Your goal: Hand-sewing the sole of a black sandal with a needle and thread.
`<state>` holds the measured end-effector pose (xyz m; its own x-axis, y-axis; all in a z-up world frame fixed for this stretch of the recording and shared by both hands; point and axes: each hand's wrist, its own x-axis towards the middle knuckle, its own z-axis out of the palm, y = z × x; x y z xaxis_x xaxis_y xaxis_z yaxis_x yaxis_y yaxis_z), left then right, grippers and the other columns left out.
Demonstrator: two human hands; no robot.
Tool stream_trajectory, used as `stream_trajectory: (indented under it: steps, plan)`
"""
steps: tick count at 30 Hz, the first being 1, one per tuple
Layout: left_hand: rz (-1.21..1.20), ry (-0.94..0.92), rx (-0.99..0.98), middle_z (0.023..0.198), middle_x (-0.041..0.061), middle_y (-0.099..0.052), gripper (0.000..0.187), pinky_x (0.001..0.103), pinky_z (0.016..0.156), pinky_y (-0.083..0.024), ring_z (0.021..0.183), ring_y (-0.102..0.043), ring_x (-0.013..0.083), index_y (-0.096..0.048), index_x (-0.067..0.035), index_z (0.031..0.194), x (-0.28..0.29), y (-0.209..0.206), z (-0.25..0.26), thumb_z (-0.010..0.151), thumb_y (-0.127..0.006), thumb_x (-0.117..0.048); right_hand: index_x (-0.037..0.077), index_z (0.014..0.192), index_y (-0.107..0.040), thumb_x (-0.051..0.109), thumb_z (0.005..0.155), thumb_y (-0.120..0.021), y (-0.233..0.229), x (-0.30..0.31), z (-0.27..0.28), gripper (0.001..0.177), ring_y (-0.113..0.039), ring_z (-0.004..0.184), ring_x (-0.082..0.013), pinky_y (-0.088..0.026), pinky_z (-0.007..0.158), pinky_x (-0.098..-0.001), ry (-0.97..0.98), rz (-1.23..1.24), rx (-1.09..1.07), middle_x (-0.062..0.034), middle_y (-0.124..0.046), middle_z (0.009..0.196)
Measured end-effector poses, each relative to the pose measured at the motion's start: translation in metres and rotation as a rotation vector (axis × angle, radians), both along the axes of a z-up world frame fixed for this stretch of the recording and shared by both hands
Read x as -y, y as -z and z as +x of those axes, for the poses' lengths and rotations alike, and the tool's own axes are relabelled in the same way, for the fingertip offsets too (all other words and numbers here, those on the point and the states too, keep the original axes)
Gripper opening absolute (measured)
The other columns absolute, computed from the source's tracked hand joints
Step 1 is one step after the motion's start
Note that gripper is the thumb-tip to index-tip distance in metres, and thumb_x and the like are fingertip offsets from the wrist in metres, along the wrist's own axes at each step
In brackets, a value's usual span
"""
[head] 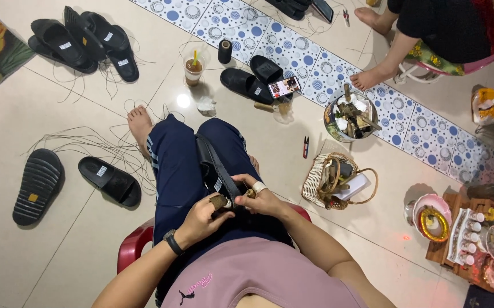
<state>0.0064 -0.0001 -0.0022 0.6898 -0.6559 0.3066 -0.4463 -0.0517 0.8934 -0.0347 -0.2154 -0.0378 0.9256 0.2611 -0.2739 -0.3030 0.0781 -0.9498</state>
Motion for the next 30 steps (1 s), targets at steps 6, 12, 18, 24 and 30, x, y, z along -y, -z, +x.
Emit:
stream_trajectory:
  steps: [6, 12, 18, 24, 30]
  plan:
    - [-0.016, 0.016, -0.013, 0.073, 0.012, -0.061, 0.018, 0.038, 0.061, -0.052, 0.069, -0.064, 0.0342, -0.062, -0.004, 0.085, 0.000, -0.007, 0.003, 0.080, -0.075, -0.015, 0.010, 0.133, -0.046, 0.011, 0.085, -0.071, -0.038, -0.008, 0.006, 0.055, -0.056, 0.039, -0.0113, -0.042, 0.037, -0.0163, 0.033, 0.027, 0.019, -0.0067, -0.058, 0.050]
    - [-0.025, 0.013, -0.026, 0.074, 0.012, -0.061, 0.018, 0.036, 0.061, -0.052, 0.069, -0.064, 0.0329, -0.063, -0.005, 0.085, 0.000, -0.004, 0.003, 0.080, -0.075, -0.016, 0.009, 0.133, -0.046, 0.011, 0.085, -0.073, -0.020, -0.007, 0.002, 0.055, -0.055, 0.039, -0.0106, -0.041, 0.036, -0.0155, 0.045, 0.020, 0.013, -0.0072, -0.059, 0.050]
    - [0.000, 0.021, -0.043, 0.074, 0.013, -0.061, 0.019, 0.037, 0.059, -0.051, 0.067, -0.064, 0.0337, -0.063, -0.004, 0.085, 0.000, -0.003, 0.003, 0.080, -0.075, -0.018, 0.008, 0.132, -0.046, 0.012, 0.084, -0.073, -0.038, -0.010, 0.005, 0.055, -0.056, 0.040, -0.0105, -0.042, 0.034, -0.0160, 0.053, 0.016, 0.009, -0.0080, -0.061, 0.056]
    - [0.013, 0.020, -0.048, 0.073, 0.011, -0.061, 0.020, 0.035, 0.058, -0.051, 0.065, -0.064, 0.0310, -0.063, -0.005, 0.086, 0.001, -0.006, 0.003, 0.080, -0.076, -0.019, 0.007, 0.132, -0.047, 0.011, 0.085, -0.073, -0.030, -0.007, 0.004, 0.055, -0.057, 0.041, -0.0114, -0.042, 0.034, -0.0155, 0.063, 0.011, 0.004, -0.0100, -0.062, 0.058]
    - [0.005, 0.045, -0.074, 0.073, 0.014, -0.061, 0.019, 0.037, 0.061, -0.052, 0.068, -0.064, 0.0348, -0.064, -0.004, 0.085, 0.002, -0.011, 0.004, 0.080, -0.075, -0.018, 0.008, 0.133, -0.047, 0.015, 0.084, -0.074, -0.041, -0.007, 0.005, 0.056, -0.056, 0.041, -0.0101, -0.042, 0.034, -0.0152, 0.050, -0.018, 0.000, -0.0075, -0.060, 0.055]
